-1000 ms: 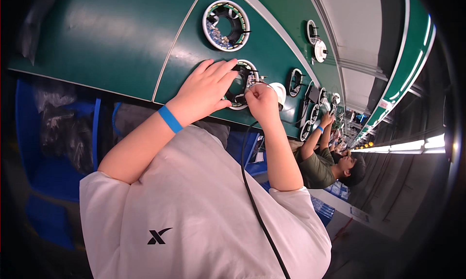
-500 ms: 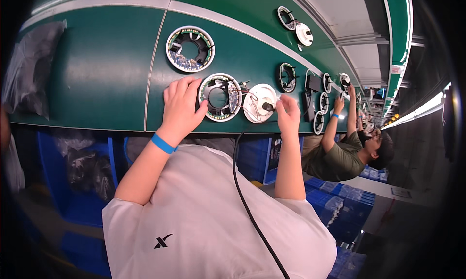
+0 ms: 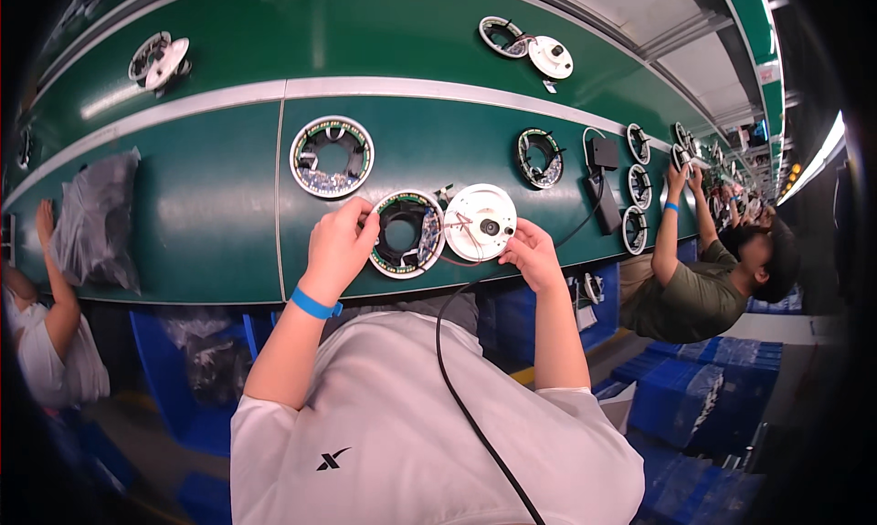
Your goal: The person assembles electronic components by hand, inserting circular LED boards and connector wires into plastic fixture housings on an industrial conveyor line.
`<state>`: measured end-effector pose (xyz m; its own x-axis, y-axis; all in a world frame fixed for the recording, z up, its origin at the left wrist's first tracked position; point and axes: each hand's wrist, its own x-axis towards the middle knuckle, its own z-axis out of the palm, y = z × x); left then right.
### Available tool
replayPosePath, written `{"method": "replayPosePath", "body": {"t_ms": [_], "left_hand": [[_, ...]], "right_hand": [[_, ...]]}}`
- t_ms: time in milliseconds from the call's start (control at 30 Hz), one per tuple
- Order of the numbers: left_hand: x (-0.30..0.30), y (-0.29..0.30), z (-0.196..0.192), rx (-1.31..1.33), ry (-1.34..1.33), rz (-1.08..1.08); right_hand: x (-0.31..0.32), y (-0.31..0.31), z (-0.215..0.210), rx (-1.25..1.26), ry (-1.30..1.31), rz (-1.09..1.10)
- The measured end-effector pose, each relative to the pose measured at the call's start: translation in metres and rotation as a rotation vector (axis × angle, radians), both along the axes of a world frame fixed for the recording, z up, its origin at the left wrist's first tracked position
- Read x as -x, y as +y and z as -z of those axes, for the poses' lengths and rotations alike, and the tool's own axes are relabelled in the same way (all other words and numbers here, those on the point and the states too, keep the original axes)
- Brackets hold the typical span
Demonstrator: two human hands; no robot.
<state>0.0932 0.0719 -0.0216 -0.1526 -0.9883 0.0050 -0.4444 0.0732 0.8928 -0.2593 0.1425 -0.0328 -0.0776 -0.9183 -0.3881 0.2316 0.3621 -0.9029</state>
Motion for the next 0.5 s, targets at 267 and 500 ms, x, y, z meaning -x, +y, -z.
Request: {"method": "replayPosePath", "body": {"t_ms": [267,500], "left_hand": [[0.0,-0.044,-0.038,0.067,0.192,-0.041],[-0.026,-0.119,-0.067,-0.039,0.434,-0.241]], "right_hand": [[-0.02,-0.041,0.007,0.092,0.0,0.085],[-0.072,-0.157,0.024,0.279,-0.159,0.21]]}}
